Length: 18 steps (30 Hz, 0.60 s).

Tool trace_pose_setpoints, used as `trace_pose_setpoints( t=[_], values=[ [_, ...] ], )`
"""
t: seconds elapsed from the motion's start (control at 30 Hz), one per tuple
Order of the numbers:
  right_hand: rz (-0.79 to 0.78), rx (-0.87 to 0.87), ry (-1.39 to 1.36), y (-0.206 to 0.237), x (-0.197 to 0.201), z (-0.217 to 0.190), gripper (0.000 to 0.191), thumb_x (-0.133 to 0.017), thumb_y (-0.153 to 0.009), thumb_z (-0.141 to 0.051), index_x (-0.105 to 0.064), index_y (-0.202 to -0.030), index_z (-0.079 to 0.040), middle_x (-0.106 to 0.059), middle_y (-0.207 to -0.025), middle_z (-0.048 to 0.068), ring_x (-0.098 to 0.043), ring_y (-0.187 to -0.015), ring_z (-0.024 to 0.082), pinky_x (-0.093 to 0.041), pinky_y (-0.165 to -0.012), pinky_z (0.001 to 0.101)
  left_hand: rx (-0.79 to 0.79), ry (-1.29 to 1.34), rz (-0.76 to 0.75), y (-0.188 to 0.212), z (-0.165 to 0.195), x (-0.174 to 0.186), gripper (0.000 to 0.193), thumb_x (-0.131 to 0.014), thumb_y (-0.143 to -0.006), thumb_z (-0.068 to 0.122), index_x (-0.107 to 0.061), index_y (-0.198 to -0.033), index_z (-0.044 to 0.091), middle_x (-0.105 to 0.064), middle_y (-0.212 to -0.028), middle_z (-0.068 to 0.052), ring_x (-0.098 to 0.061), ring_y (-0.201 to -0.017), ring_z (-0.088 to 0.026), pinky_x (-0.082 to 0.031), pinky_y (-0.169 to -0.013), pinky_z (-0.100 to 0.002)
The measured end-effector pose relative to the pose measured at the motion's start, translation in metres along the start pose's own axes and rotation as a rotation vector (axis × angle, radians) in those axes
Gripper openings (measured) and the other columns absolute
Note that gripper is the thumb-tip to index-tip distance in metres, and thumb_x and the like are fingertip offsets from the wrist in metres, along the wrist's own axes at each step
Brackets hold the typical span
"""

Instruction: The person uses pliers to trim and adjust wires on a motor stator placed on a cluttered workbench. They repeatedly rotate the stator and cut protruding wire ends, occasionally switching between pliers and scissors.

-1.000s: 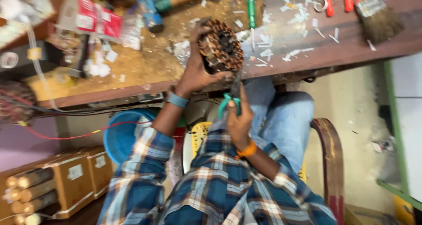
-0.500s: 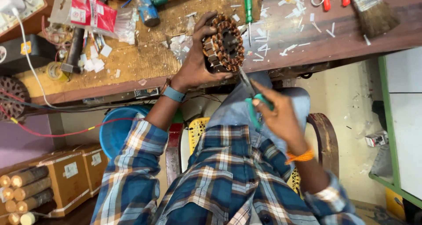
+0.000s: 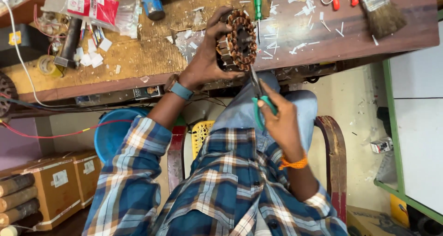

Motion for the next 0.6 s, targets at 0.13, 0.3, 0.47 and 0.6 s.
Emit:
trace_pose_setpoints(
  t=[0.13, 0.3, 0.47, 0.6],
  values=[
    [-0.011, -0.103, -0.001, -0.007, -0.001, -0.004, 0.051, -0.068, -0.095, -0.008, -0.061, -0.145, -0.008, -0.068, -0.089, 0.001, -0.050, -0.068, 0.006, -0.042, -0.058, 0.0217, -0.012, -0.009, 0.005, 0.001, -0.003, -0.002, 0.117, -0.104, -0.071, 0.048, -0.020, -0.152, 0.037, -0.011, -0.172, -0.009, -0.022, -0.162, -0.044, -0.038, -0.126, -0.059],
    [0.023, -0.134, -0.094, -0.008, -0.012, 0.020, 0.049, -0.073, -0.096, -0.015, -0.063, -0.144, -0.003, -0.062, -0.083, 0.003, -0.052, -0.068, 0.009, -0.044, -0.058, 0.0252, -0.024, -0.024, -0.028, 0.006, -0.013, -0.003, 0.111, -0.099, -0.082, 0.061, -0.019, -0.156, 0.038, -0.009, -0.171, -0.011, -0.026, -0.160, -0.043, -0.041, -0.123, -0.056],
    [-0.197, -0.230, -0.499, -0.011, -0.022, 0.058, 0.056, -0.071, -0.093, -0.025, -0.047, -0.139, -0.005, -0.066, -0.116, -0.006, -0.066, -0.100, 0.006, -0.059, -0.083, 0.0279, 0.123, 0.117, -0.051, 0.007, -0.002, -0.004, 0.111, -0.067, -0.084, 0.080, -0.011, -0.165, 0.028, -0.018, -0.173, -0.018, -0.025, -0.160, -0.047, -0.030, -0.125, -0.064],
    [-0.477, -0.240, -0.393, 0.001, -0.042, 0.086, 0.037, -0.060, -0.108, -0.033, -0.062, -0.115, 0.003, -0.062, -0.103, 0.004, -0.060, -0.097, 0.012, -0.055, -0.087, 0.0321, 0.289, -0.081, -0.027, -0.004, 0.026, -0.009, 0.085, -0.055, -0.097, 0.067, -0.030, -0.164, 0.022, -0.041, -0.165, -0.018, -0.036, -0.153, -0.042, -0.033, -0.123, -0.065]
  ],
)
Point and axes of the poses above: each hand's wrist, its own y-axis away from the middle knuckle, its own x-axis out of the back of the hand, z = x × y, the point moved 5 cm from there along -y, towards the middle knuckle
